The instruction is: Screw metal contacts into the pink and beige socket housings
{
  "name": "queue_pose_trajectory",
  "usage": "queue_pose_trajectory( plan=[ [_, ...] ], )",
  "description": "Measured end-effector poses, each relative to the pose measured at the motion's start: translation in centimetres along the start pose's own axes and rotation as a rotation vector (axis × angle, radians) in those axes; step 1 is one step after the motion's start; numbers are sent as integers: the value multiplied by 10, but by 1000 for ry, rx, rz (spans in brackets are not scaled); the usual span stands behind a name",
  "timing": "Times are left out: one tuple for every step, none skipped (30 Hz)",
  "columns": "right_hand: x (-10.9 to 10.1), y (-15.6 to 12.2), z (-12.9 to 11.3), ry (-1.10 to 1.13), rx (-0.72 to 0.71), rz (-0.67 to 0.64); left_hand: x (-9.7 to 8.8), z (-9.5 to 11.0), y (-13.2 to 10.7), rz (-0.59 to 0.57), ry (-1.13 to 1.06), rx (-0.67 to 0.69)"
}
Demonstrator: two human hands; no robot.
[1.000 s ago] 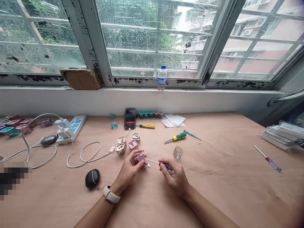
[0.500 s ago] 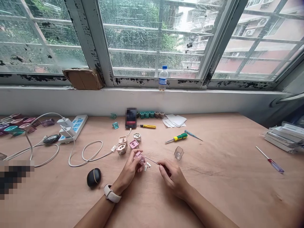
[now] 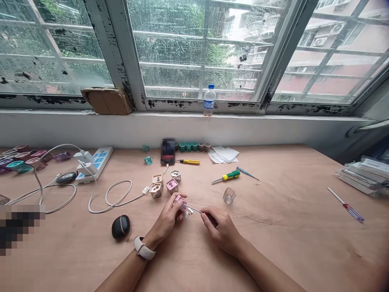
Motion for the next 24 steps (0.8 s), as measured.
queue_pose_trajectory(
  plan=[
    [0,0,0,-1,3,-4,0,0,0,-1,6,-1],
    [1,-1,0,-1,5,-8,0,0,0,-1,12,-2],
    [1,-1,1,-3,6,-11,-1,0,1,0,17,-3],
    [1,-1,1,-5,7,-12,-1,0,1,3,21,-4],
    [2,-1,1,-7,8,-13,-1,0,1,6,24,-5],
    [2,-2,2,-8,10,-12,-1,0,1,7,27,-7],
    [2,-2,2,-9,11,-10,-1,0,1,9,31,-6],
    [2,-2,2,-9,11,-7,0,1,1,11,37,-4],
    [2,-1,2,-10,10,-5,0,2,1,11,44,0],
    [1,-1,1,-12,7,-3,1,3,1,12,52,5],
    [1,-1,0,-14,3,-2,1,4,1,13,60,11],
    [1,0,0,-15,1,-3,2,5,1,14,67,18],
    [1,0,-1,-16,-2,-4,3,6,1,15,75,25],
    [1,1,-2,-18,-4,-4,3,7,0,18,81,32],
    [1,1,-2,-20,-7,-4,4,7,0,22,86,39],
    [1,0,-2,-24,-10,-7,4,8,0,26,89,45],
    [2,0,-2,-29,-14,-13,5,8,0,30,89,49],
    [3,0,-3,-36,-20,-23,5,8,0,36,88,51],
    [4,-1,-3,-45,-30,-34,5,7,0,45,86,51],
    [6,-2,-4,-54,-41,-47,4,6,0,55,84,50],
    [7,-2,-4,-64,-56,-58,4,4,0,66,83,52],
    [8,-3,-5,-74,-71,-68,3,3,0,77,84,56],
    [9,-3,-7,-82,-85,-73,2,2,0,84,85,64],
    [10,-3,-8,-89,-96,-76,1,1,0,87,87,73]
  ],
)
Point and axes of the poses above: each hand's wrist, its own y-axis towards the middle knuckle, its own x-axis out of the palm, z = x × y, the point moved 4 cm from there along y, towards the middle knuckle, and after that the axes turned 3 degrees about -y, right-handed, at the moved point
